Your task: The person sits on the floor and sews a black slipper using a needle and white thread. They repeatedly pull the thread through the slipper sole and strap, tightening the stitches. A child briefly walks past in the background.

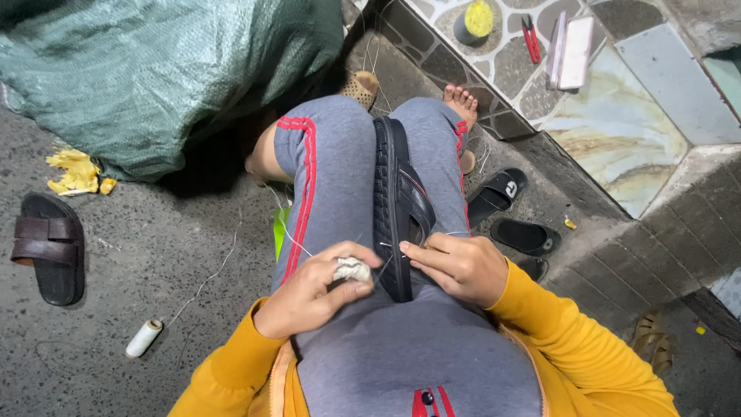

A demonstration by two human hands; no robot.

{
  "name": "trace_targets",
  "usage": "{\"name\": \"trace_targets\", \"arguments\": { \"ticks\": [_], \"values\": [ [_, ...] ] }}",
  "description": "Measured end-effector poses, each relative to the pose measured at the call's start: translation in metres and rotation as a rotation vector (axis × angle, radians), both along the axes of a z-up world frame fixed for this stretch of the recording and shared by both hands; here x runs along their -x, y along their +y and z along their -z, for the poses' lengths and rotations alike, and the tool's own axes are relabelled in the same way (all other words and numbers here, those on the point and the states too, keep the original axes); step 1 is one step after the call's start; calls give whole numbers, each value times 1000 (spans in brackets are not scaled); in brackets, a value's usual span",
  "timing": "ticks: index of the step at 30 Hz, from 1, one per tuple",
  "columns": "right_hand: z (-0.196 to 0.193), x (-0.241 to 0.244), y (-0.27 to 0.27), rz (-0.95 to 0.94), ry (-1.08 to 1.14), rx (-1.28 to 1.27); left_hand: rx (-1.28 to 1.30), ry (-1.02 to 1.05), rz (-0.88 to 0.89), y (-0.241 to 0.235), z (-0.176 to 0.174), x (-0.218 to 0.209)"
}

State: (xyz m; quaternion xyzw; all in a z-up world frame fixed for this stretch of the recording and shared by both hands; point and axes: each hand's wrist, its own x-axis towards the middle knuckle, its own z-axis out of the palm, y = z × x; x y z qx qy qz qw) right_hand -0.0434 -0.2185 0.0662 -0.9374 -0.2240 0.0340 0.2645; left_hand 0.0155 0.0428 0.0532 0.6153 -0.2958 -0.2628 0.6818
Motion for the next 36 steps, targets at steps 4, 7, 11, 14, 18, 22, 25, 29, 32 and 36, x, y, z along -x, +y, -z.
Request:
{"name": "trace_targets", "arguments": {
  "ticks": [4,7,11,14,18,22,25,29,32,36],
  "values": [
    [7,2,-4,-38,-69,-8,159,156,-74,-15,5,3],
    [15,4,-5,-30,-101,-21,-10,-74,-254,-24,14,0],
    [16,1,-6,-41,-103,-32,-290,-239,-252,-33,19,-1],
    [14,-2,-7,-48,-78,-55,-372,-38,-126,-33,13,-4],
    [-14,-16,-18,-59,20,-55,-490,85,-36,-33,1,-18],
    [-38,-10,-81,-160,257,42,-595,-277,-102,-30,31,-8],
    [-39,7,-101,-115,672,202,-667,-653,-160,-30,37,-9],
    [-38,0,-58,-111,425,-116,-842,-925,-259,-27,63,-25],
    [-30,8,-46,-71,462,-230,-900,-1001,-363,-17,52,-36],
    [-27,12,-45,41,524,-209,-851,-949,-411,-15,46,-39]
  ]
}}
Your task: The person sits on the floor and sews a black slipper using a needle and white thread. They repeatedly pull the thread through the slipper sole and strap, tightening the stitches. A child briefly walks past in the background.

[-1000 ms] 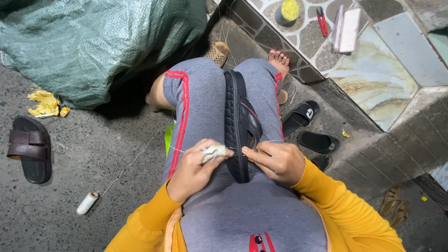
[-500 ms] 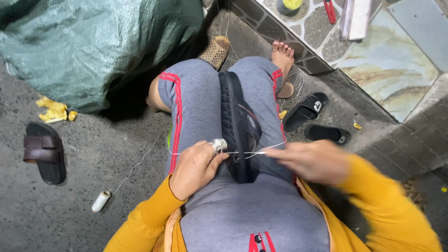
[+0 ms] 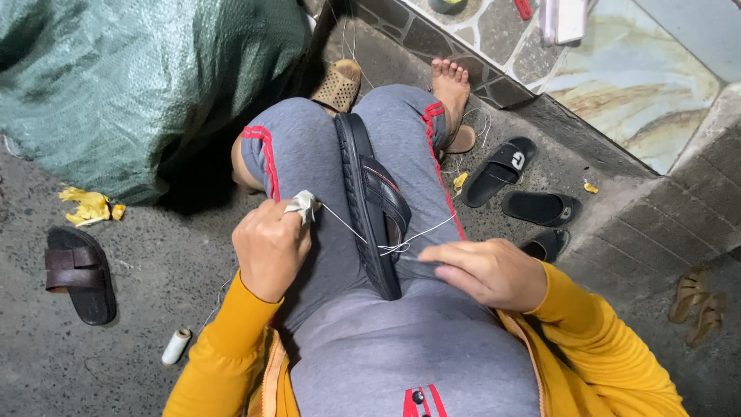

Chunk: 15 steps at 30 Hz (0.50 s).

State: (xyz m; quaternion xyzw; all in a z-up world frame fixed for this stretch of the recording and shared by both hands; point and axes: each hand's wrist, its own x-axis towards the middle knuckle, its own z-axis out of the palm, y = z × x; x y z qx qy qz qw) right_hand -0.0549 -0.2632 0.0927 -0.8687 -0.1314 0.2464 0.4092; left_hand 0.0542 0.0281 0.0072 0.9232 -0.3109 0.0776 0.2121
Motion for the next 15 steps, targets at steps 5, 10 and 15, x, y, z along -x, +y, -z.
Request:
{"name": "trace_targets", "arguments": {
  "ticks": [5,10,15],
  "values": [
    [21,5,-1,-45,-57,210,39,36,-36,-1,-10,10],
    [19,4,4,-87,-31,211,34,186,-66,12,-23,20],
    [12,-5,6,-6,-86,98,53,755,-44,25,-54,18]
  ]
}}
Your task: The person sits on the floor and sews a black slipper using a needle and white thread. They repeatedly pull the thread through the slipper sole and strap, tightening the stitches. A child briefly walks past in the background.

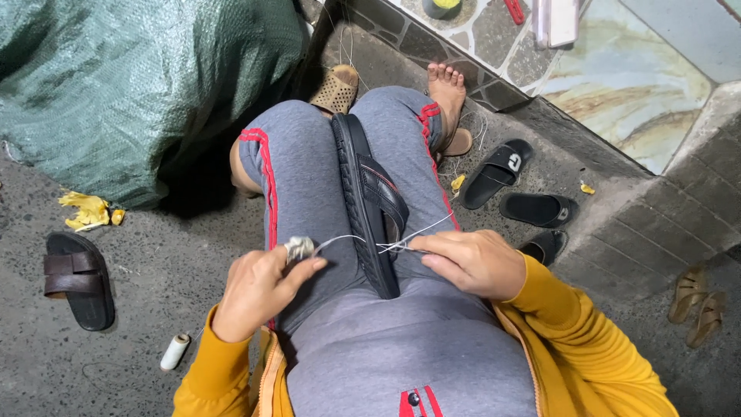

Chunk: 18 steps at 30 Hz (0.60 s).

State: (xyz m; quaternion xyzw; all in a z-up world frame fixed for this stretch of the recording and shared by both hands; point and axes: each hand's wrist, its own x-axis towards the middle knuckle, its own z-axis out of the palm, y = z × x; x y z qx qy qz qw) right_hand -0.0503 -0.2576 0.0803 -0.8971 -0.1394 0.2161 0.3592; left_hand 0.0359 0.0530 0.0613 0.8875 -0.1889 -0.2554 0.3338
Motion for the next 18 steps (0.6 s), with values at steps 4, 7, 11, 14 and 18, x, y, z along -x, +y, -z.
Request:
{"name": "trace_targets", "arguments": {
  "ticks": [4,7,11,14,18],
  "values": [
    [15,8,-30,17,206,-545,218,242,1,4,2,-5],
    [31,22,-93,229,257,-1189,686,442,137,10,5,-12],
    [-16,17,-157,680,106,-954,955,577,193,14,11,-9],
    [-48,18,-136,1042,-28,-716,1182,669,-21,2,22,1],
    [-69,-20,-70,1554,-221,-324,1533,775,-258,-35,24,-3]
  ]
}}
